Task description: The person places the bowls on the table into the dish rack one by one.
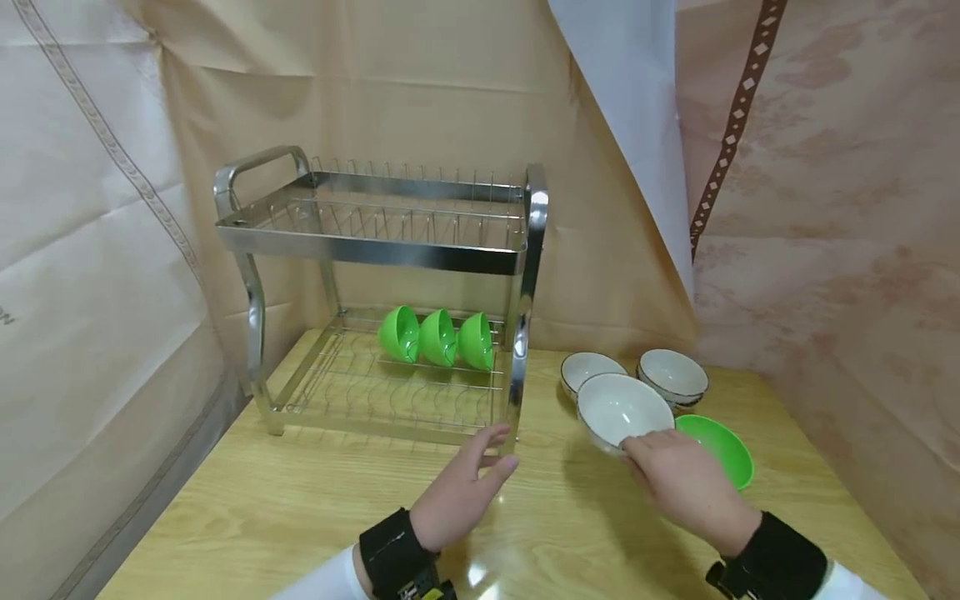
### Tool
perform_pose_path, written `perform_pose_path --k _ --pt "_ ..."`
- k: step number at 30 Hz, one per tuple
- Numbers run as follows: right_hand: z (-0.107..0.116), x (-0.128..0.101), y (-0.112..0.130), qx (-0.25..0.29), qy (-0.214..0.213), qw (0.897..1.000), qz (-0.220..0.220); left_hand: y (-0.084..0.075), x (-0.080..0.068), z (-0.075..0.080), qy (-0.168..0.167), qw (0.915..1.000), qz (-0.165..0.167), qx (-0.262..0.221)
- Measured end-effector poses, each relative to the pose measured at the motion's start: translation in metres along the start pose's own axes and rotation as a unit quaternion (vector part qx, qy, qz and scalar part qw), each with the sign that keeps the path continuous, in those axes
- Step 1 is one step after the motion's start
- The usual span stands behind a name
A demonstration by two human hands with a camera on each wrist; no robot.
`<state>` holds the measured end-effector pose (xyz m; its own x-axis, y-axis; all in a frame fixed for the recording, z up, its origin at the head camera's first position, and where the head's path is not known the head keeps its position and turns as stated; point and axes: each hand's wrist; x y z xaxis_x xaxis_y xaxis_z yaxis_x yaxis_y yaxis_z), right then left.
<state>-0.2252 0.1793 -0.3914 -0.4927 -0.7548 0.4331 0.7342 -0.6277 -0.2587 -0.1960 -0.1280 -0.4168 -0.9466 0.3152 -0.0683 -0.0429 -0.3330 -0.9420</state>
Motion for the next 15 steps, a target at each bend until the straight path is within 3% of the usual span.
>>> perform_pose_path --k 2,5,10,13,15 --pt "0.002 -0.008 0.02 0.015 -0.023 0.999 0.032 0.001 -0.001 0.0 0.037 0.9959 0.026 -0.079" --pt "0.005 -0.013 0.047 0.041 -0.049 0.995 0.074 0.002 -0.001 -0.003 0.078 0.9792 0.066 -0.176" --pt "0.008 -0.012 0.078 0.046 -0.077 0.985 0.147 0.008 -0.001 -0.012 0.14 0.9449 0.121 -0.27" --pt "0.007 -0.012 0.088 0.036 -0.096 0.978 0.184 0.011 -0.001 -0.016 0.18 0.9215 0.15 -0.31" --pt "0.005 -0.012 0.092 0.039 -0.102 0.975 0.192 0.013 -0.001 -0.017 0.199 0.9112 0.161 -0.322"
Point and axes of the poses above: each hand's wrist, its own x-axis towards the middle knuckle, its own z-axis out of the back of the hand, y = z × x, and after that the axes turned 9 degrees about z, right-handed
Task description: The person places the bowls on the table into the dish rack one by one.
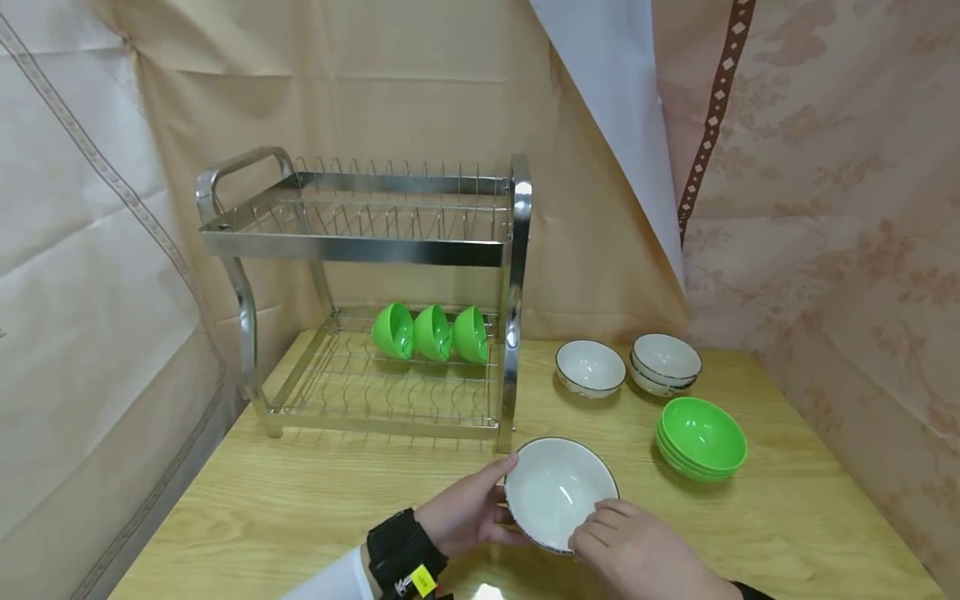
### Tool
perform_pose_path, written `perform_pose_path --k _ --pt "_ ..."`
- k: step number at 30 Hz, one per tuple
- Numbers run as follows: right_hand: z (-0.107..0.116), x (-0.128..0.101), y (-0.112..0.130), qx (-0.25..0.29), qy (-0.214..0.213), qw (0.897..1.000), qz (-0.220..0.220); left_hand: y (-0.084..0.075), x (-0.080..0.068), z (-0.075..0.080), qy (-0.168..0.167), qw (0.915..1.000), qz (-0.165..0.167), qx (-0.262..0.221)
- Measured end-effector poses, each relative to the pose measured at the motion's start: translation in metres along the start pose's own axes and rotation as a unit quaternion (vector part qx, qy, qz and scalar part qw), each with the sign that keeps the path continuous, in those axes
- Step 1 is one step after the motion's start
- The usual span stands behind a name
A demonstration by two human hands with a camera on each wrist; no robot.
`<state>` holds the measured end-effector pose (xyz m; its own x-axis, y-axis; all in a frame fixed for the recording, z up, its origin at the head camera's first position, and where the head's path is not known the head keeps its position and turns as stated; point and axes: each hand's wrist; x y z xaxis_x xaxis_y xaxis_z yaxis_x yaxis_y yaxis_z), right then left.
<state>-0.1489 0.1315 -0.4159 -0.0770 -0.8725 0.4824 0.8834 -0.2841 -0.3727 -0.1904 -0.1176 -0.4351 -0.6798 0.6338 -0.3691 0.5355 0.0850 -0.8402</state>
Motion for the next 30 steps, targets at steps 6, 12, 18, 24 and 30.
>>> perform_pose_path --k 6,12,18,24,30 --pt "-0.003 -0.002 0.001 0.012 -0.009 1.0 0.007 0.004 0.0 0.005 0.041 0.9987 0.013 -0.028" --pt "-0.007 -0.007 0.004 0.031 0.012 0.999 0.019 0.01 -0.006 0.009 0.041 0.9979 0.02 -0.046" --pt "-0.015 -0.002 0.006 0.068 0.032 0.997 0.024 0.013 -0.021 0.014 0.01 0.9987 -0.015 -0.047" --pt "-0.026 0.013 0.0 0.099 0.034 0.994 0.021 0.007 -0.044 0.021 -0.047 0.9964 -0.046 -0.053" --pt "-0.035 0.022 -0.008 0.137 0.025 0.99 -0.039 -0.004 -0.076 0.04 -0.137 0.9869 -0.079 -0.032"
Point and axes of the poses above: each hand's wrist, its own x-axis towards the middle knuckle, its own z-axis out of the back of the hand, y = z × x, and after that the axes turned 9 degrees about z, right-handed
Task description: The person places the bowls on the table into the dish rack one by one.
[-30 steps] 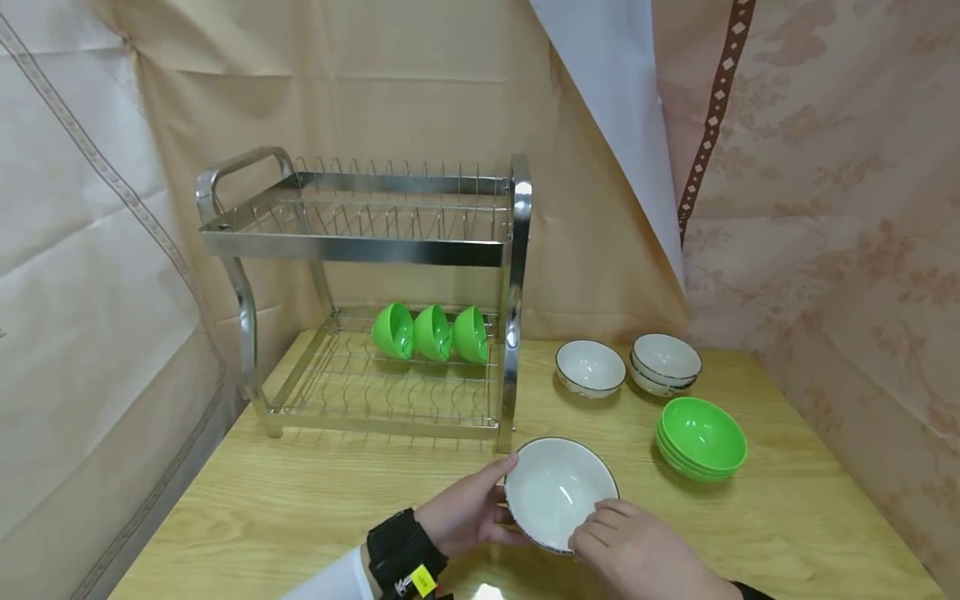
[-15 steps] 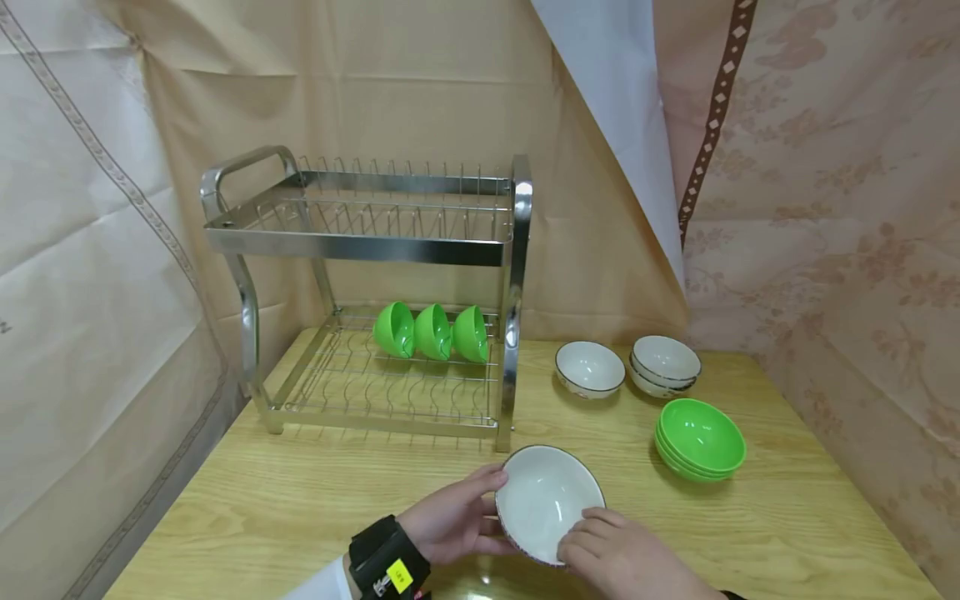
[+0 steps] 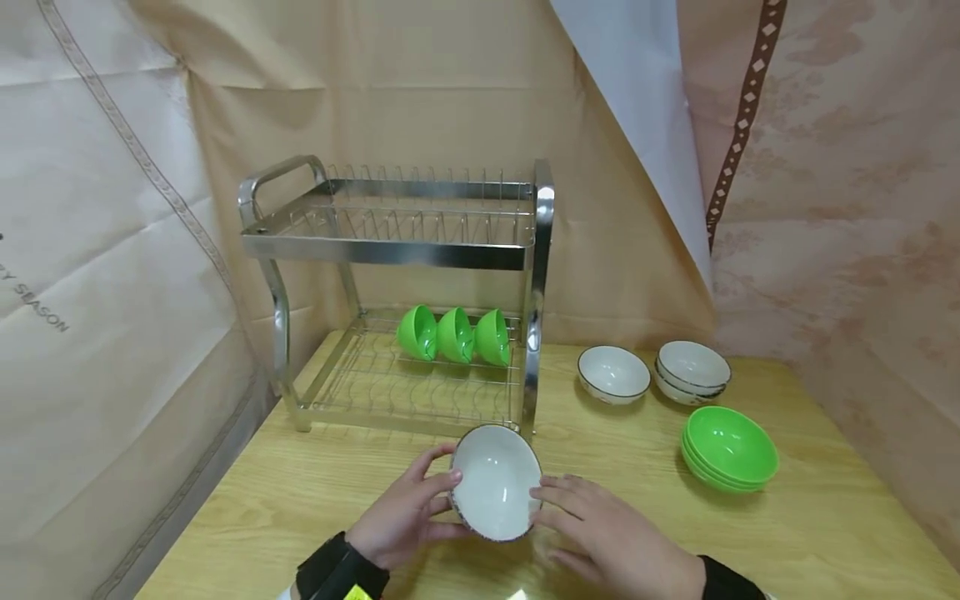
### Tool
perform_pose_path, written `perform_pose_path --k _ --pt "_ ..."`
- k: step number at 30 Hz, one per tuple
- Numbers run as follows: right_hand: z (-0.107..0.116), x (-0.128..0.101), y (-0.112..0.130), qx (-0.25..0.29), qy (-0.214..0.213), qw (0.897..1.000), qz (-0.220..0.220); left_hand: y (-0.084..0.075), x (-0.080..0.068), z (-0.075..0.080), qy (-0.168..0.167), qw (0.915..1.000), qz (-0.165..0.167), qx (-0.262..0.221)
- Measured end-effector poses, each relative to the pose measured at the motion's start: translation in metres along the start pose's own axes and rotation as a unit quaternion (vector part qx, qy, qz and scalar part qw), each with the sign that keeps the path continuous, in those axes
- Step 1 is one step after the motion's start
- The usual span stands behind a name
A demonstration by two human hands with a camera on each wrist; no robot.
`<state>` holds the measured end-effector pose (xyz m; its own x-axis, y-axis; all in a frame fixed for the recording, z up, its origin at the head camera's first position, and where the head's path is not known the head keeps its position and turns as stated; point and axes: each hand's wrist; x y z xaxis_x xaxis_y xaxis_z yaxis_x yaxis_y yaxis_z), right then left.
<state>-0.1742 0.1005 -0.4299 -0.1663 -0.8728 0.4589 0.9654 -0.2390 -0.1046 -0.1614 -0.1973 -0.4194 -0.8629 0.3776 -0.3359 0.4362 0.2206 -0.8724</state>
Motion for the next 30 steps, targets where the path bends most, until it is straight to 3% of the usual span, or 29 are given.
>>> perform_pose_path --k 5,8,11,14,19,21,24,30 --pt "-0.007 0.006 -0.009 0.008 0.061 0.996 -0.07 -0.025 -0.014 0.024 -0.109 0.9914 -0.061 0.04" --pt "-0.014 0.012 -0.015 0.026 0.097 0.989 -0.104 -0.044 -0.018 0.038 -0.179 0.9763 -0.099 0.069" --pt "-0.024 0.02 -0.021 0.036 0.122 0.984 -0.122 -0.062 -0.016 0.052 -0.241 0.9543 -0.128 0.121" --pt "-0.033 0.029 -0.026 0.048 0.137 0.982 -0.125 -0.078 -0.01 0.065 -0.296 0.9221 -0.148 0.201" --pt "-0.044 0.052 -0.031 0.047 0.136 0.983 -0.112 -0.101 0.01 0.085 -0.372 0.8467 -0.166 0.342" --pt "-0.048 0.062 -0.032 0.044 0.135 0.984 -0.105 -0.109 0.018 0.092 -0.391 0.8259 -0.163 0.372" --pt "-0.052 0.077 -0.032 0.04 0.136 0.986 -0.091 -0.12 0.031 0.102 -0.407 0.8146 -0.152 0.384" --pt "-0.058 0.094 -0.028 0.039 0.152 0.985 -0.076 -0.136 0.061 0.119 -0.405 0.8144 -0.136 0.392"
Point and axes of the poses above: each hand's wrist, its own x-axis towards the middle knuckle, its own z-axis out of the back of the hand, y = z × x, and after that the axes turned 9 degrees about z, right-handed
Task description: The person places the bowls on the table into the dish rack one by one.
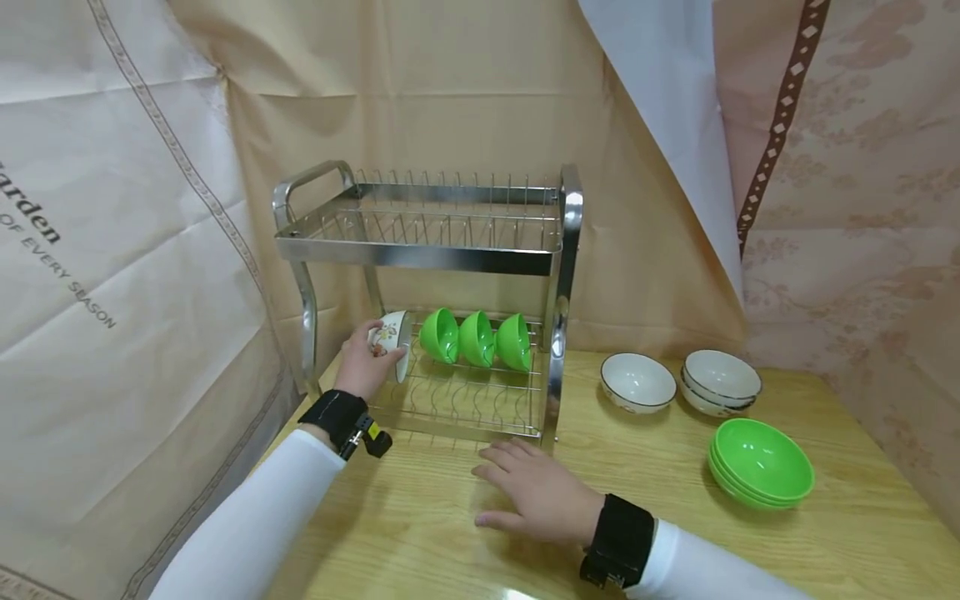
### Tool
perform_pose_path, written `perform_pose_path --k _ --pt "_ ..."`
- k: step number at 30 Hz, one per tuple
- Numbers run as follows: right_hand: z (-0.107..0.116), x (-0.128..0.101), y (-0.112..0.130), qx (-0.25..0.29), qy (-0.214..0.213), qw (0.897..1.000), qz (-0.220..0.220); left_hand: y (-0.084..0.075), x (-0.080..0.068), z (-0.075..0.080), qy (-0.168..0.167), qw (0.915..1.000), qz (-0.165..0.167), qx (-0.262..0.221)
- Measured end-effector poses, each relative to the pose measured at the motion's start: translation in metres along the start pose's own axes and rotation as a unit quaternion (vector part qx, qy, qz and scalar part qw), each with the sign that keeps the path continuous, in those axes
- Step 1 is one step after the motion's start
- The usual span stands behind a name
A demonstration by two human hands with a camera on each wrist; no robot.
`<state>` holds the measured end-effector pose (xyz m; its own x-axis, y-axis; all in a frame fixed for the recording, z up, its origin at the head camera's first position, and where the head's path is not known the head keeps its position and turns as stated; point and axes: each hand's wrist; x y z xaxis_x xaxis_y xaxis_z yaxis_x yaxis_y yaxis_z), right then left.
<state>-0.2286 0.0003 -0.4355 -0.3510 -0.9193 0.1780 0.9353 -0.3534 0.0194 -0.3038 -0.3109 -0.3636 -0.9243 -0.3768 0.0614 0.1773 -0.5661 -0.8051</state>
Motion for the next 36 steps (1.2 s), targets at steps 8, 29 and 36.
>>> perform_pose_path --k 8,29,36 --pt "-0.003 -0.001 0.002 -0.008 0.014 1.0 0.021 0.0 0.036 -0.025 -0.01 0.9978 0.015 0.063" --pt "-0.003 -0.009 0.003 -0.005 0.018 0.999 0.03 -0.008 0.076 -0.038 -0.016 0.9971 0.045 0.059" --pt "-0.001 -0.013 0.001 -0.002 0.021 1.0 0.022 -0.005 0.089 -0.041 -0.007 0.9976 0.052 0.046"
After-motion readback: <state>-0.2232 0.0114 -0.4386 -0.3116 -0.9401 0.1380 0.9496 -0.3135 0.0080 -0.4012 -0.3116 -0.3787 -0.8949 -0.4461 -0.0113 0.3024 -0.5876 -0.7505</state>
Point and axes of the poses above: each hand's wrist, its own x-axis towards the middle knuckle, its own z-axis out of the back of the hand, y = z × x, and after that the axes turned 9 degrees about z, right-handed
